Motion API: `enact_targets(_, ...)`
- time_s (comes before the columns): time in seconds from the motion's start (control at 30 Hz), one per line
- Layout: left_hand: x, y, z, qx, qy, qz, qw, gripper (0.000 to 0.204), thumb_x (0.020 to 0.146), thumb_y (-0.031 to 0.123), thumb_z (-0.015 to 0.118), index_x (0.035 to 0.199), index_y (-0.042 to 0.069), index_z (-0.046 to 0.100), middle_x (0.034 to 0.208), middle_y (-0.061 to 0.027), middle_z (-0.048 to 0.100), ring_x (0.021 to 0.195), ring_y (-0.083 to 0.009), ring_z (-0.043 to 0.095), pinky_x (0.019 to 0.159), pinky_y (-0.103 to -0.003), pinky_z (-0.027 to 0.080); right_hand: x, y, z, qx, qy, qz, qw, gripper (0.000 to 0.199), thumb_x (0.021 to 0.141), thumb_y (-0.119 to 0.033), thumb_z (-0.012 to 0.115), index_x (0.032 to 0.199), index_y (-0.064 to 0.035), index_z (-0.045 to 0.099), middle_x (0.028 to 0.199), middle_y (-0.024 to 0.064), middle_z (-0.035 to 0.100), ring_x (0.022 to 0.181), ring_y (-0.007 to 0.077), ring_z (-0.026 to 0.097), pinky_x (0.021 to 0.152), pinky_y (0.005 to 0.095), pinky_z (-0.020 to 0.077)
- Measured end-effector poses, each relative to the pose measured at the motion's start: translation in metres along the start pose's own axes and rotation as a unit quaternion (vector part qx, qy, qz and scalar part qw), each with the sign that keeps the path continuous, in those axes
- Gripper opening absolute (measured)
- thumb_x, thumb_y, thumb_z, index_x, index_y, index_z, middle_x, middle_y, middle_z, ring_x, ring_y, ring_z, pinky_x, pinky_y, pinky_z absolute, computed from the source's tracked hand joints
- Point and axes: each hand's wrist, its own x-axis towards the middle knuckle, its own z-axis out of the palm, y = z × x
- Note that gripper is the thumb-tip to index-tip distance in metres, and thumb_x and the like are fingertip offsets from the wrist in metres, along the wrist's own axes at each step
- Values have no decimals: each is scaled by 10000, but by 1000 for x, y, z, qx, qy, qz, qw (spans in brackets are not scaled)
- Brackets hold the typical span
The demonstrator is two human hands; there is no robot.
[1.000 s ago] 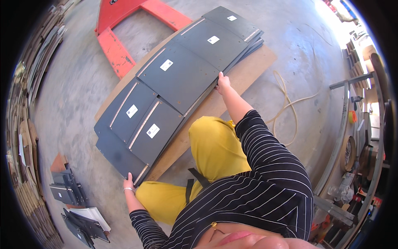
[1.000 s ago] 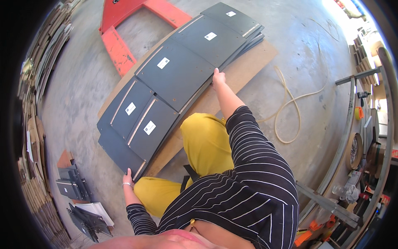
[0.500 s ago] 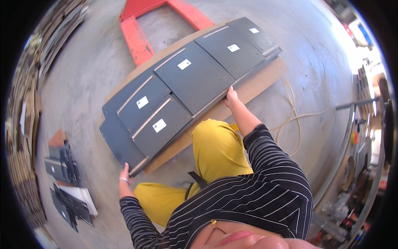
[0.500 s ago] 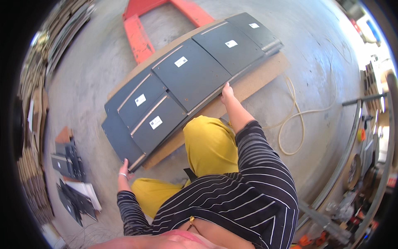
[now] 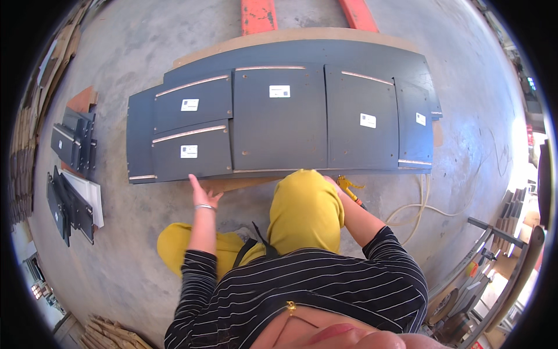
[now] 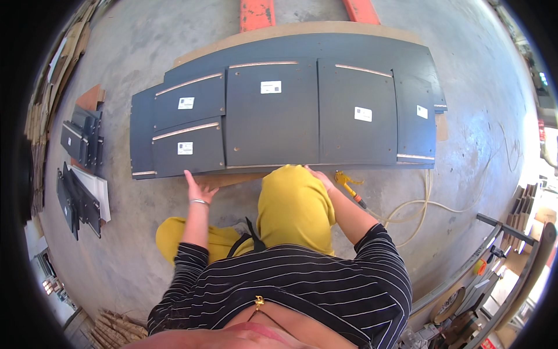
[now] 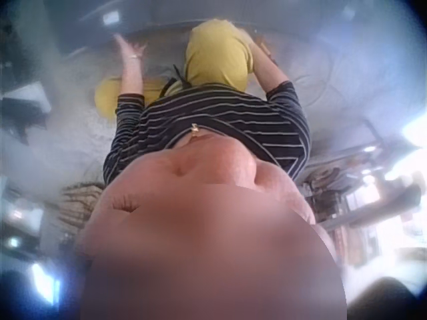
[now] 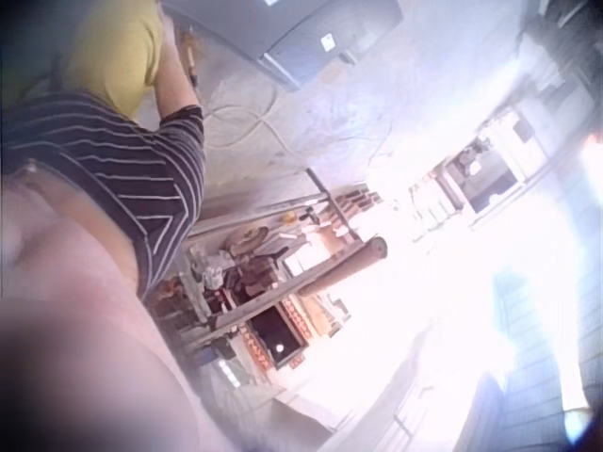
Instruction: The person kneels on the floor and arranges several dark rectangular panels on a large cardboard sheet. They pick up panels from a nearby stack, place them on the cardboard, and adjust their positions to form a neat arrangement.
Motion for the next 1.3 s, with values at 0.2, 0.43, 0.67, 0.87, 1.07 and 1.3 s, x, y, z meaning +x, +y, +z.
enact_targets(0.2,2,-29,54,-114,-51,42,991,857,706,659,563,1345,158,289,1388,-87,286,1243,-294,314,988,-563,251,17,-5,-31,-98,-102,8,990,467,908,-374,472,1133,32,521,1082,112,592,979,188,562,841,335,448)
enact_targets(0.43,14,-21,84,-139,32,129,981,810,706,633,581,1279,90,403,1318,-43,421,1181,-237,399,985,-466,287,-9,-61,-121,-212,-144,-138,957,376,908,-287,452,1118,12,540,1096,127,586,994,204,558,883,339,425)
enact_targets(0.67,19,-16,93,-121,40,164,978,816,740,609,560,1271,11,395,1309,-77,436,1150,-244,439,996,-397,296,-33,-226,-364,-204,550,-433,684,401,900,-338,436,1116,-14,532,1101,175,566,1047,289,532,883,371,412)
enact_targets(0.87,38,-19,88,-118,68,182,974,836,729,646,547,1229,-14,437,1234,-93,499,1079,-243,497,945,-370,374,-12,-246,-439,-153,384,-267,871,828,799,-633,436,1278,42,400,1278,173,441,1188,277,411,996,353,305)
enact_targets(1.07,41,-9,94,-156,29,137,978,701,759,610,542,1213,79,478,1230,-54,503,1093,-259,487,960,-408,361,-22,-220,-460,-106,231,-190,948,909,761,-692,432,1302,35,357,1300,167,418,1193,278,404,998,362,308)
enact_targets(1.3,34,1,107,-169,53,140,974,712,738,628,545,1213,100,489,1232,-43,504,1107,-263,469,959,-440,342,-5,-277,-451,8,184,-236,954,846,738,-685,488,1300,-61,392,1249,101,465,1154,256,443,961,378,358)
